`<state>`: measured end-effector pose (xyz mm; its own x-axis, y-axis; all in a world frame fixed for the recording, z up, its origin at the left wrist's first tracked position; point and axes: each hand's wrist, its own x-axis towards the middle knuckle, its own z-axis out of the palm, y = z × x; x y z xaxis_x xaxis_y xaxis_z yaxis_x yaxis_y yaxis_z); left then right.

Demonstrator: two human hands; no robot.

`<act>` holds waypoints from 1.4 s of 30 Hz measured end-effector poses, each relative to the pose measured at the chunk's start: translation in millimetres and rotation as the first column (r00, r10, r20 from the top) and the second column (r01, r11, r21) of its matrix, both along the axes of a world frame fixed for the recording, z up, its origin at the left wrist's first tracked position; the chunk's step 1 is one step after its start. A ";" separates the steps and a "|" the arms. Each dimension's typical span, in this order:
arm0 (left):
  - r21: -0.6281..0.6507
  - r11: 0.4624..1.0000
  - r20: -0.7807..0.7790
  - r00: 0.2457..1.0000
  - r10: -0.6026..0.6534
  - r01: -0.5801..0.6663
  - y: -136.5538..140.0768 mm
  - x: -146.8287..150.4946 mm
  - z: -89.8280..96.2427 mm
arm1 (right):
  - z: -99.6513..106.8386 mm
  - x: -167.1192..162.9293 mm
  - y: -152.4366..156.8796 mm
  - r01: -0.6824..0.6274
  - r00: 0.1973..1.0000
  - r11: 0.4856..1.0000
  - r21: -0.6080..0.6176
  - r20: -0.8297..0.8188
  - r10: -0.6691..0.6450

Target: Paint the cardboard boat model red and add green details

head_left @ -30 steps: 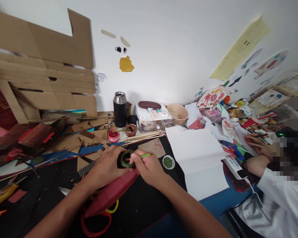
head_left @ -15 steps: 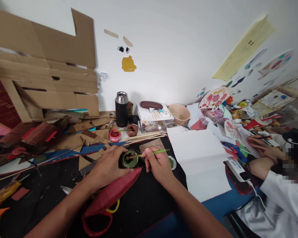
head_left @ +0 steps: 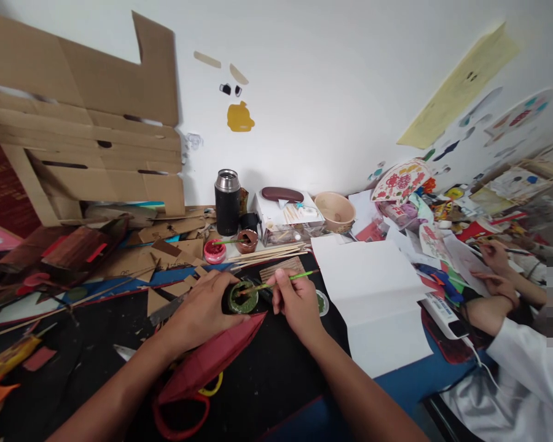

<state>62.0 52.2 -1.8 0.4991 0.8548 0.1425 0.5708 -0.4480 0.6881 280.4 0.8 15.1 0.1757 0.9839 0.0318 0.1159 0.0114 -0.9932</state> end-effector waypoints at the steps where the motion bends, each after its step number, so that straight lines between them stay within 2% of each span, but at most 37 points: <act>1: 0.007 1.000 0.002 1.000 -0.004 0.004 -0.4 0.4 0.4 | 0.0 -2.1 -0.5 -0.022 0.999 1.000 0.016 0.038 0.021; 6: 0.020 0.999 -0.018 0.999 -0.029 0.029 -0.8 -0.2 1.3 | 6.8 -13.2 -6.6 -0.234 0.924 0.968 0.092 0.331 0.193; 8: 0.026 0.999 -0.026 0.999 -0.027 0.028 0.2 -1.3 -0.1 | 9.4 -14.0 -8.6 -0.277 0.900 0.957 0.087 0.371 0.227; 14: 0.035 0.999 -0.021 1.000 -0.011 0.012 0.6 -1.9 -3.2 | 11.9 -9.9 -7.3 -0.226 0.926 0.972 0.061 0.325 0.194; 18: 0.053 0.998 -0.032 0.999 -0.044 0.046 -0.5 -1.7 -2.0 | 15.2 -9.8 -8.7 -0.291 0.892 0.957 0.019 0.367 0.264; 21: 0.082 0.995 -0.034 0.998 -0.049 0.052 -0.9 -1.1 -1.4 | 15.6 -6.7 -8.6 -0.306 0.894 0.952 -0.014 0.340 0.292; 26: 0.126 0.991 -0.051 0.998 -0.033 0.039 -1.2 0.3 -1.9 | 14.4 -2.7 -5.0 -0.226 0.922 0.974 0.018 0.327 0.208; 32: 0.166 0.981 -0.091 0.992 -0.082 0.097 0.4 -0.6 -2.8 | 15.2 -5.5 -7.3 -0.298 0.889 0.954 -0.022 0.358 0.286; 36: 0.183 0.980 -0.114 0.992 -0.063 0.083 0.3 -0.5 -0.7 | 14.4 -3.1 -6.7 -0.233 0.910 0.972 0.012 0.355 0.214; 38: 0.202 0.975 -0.134 0.989 -0.068 0.095 -0.7 0.7 1.2 | 14.9 -3.6 -6.1 -0.233 0.891 0.972 0.029 0.408 0.202; 42: 0.257 0.954 -0.210 0.972 -0.101 0.154 -2.2 2.3 3.7 | 16.5 -8.0 -5.8 -0.318 0.819 0.947 0.049 0.518 0.248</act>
<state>64.3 50.0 1.9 0.6421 0.7249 0.2493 0.6060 -0.6792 0.4141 272.4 -5.0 31.6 -0.1843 0.9686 0.1669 0.5663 0.2434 -0.7874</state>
